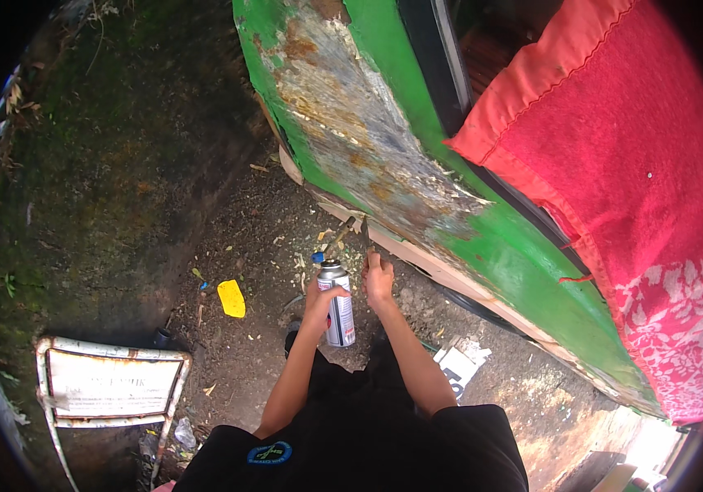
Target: The person applies a two-part body filler to a damaged area on the side of a green car. They dispense the filler from a can and use a putty knife to spread and smooth the material over the rusted and dented panel.
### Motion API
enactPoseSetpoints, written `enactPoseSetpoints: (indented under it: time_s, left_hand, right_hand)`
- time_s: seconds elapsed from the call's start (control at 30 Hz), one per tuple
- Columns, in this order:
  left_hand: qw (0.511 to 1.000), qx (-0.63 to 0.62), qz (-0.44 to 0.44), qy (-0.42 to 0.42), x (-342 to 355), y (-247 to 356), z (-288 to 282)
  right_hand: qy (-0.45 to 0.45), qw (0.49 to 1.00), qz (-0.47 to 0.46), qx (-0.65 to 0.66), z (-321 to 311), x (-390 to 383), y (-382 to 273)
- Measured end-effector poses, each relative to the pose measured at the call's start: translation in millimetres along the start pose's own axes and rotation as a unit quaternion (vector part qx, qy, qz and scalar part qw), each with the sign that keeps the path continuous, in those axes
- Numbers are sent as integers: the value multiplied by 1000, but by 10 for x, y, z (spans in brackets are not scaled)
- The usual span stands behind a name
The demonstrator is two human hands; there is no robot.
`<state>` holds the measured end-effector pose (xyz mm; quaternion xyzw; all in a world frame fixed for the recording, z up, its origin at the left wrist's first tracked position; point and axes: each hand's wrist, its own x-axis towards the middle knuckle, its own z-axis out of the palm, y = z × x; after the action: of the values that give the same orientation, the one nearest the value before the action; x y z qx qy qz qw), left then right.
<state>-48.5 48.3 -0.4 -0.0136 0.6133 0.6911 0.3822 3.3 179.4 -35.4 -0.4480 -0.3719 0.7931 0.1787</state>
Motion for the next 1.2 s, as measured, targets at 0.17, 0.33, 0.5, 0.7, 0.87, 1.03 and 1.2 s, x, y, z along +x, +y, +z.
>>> enactPoseSetpoints:
  time_s: [0.17,0.33,0.5,0.7,0.87,1.03,1.2]
  left_hand:
    - [1000,-5,-6,10,-34,24,-84]
    - [997,-28,12,68,-121,57,-155]
    - [993,-61,29,95,-160,113,-244]
    - [987,-64,72,130,-96,117,-415]
    - [981,-68,90,156,-174,265,-493]
    - [984,-56,82,151,-261,314,-555]
    - [987,-52,69,134,-186,230,-432]
  right_hand:
    - [21,999,-15,-38,21,39,12]
    - [51,994,-53,-87,43,56,35]
    - [74,979,-101,-160,-56,234,147]
    - [55,934,-177,-305,-15,593,108]
    - [57,910,-196,-361,525,414,40]
    - [62,915,-180,-356,205,250,158]
    - [100,912,-218,-331,9,203,303]
